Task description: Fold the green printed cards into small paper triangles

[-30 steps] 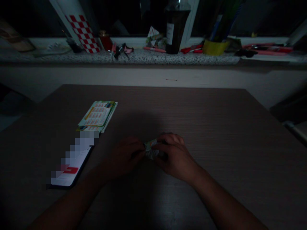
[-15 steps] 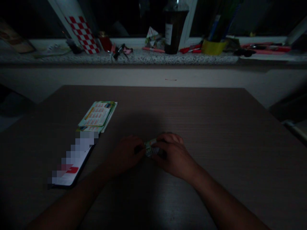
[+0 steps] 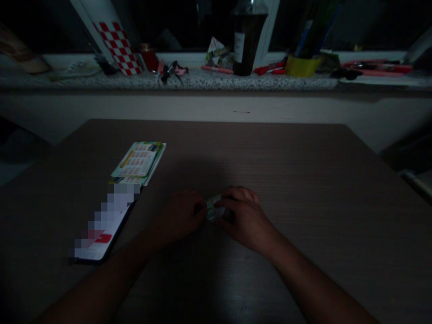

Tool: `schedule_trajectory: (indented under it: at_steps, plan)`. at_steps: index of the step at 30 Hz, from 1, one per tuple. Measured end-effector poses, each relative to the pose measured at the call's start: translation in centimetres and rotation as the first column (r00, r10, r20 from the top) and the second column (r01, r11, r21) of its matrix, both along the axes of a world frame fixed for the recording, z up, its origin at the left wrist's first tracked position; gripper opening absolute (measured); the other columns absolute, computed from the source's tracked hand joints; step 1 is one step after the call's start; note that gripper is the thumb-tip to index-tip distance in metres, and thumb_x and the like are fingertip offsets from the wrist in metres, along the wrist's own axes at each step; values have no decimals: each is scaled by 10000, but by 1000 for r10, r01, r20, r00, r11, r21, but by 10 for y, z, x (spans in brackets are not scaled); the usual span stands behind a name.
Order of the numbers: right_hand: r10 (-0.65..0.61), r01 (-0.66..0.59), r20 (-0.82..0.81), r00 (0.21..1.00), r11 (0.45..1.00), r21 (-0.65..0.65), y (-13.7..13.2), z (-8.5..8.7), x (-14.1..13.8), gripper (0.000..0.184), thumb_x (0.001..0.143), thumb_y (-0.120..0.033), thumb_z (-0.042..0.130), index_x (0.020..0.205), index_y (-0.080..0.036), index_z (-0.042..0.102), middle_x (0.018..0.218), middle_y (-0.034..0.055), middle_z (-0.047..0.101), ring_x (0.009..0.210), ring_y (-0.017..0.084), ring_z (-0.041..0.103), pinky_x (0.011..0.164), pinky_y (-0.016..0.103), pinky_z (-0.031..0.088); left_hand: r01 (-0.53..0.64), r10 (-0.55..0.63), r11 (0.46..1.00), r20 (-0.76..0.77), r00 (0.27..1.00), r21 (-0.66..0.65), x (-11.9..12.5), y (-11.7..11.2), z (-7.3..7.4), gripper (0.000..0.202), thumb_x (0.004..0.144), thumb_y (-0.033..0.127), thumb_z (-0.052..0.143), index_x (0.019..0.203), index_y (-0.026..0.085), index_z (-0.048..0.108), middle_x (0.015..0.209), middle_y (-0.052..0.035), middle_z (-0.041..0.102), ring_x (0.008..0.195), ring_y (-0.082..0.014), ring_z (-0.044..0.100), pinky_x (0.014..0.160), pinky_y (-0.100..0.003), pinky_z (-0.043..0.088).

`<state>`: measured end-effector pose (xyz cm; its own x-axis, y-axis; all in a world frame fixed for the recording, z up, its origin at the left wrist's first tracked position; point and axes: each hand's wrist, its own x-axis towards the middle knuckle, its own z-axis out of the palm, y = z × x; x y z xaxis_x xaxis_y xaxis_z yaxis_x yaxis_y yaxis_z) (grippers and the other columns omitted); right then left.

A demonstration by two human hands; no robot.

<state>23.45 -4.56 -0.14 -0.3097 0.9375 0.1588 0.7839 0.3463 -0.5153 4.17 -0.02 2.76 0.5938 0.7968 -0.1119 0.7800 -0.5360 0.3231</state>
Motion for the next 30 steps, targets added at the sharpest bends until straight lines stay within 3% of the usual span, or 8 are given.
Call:
schedule_trajectory:
  at_steps: [13,30]
  plan:
    - [49,-50,12,999,999,13,0,1,2,390,761,-219,709,1132,-321,643,1161,30,599,1117,245,519,957,427,374,-9,8,1000,-71,997,-6,4,2,4,204,838,259,479,789,164,653,820,-77,680,782,-222,617,710,-328,447]
    - [45,-47,68,997,999,15,-2,5,-2,325,790,-237,674,1098,-340,686,1186,47,590,1129,273,515,946,460,388,24,-24,1000,-120,992,-2,7,1,7,257,864,259,434,806,151,660,843,-106,686,794,-251,634,720,-369,473]
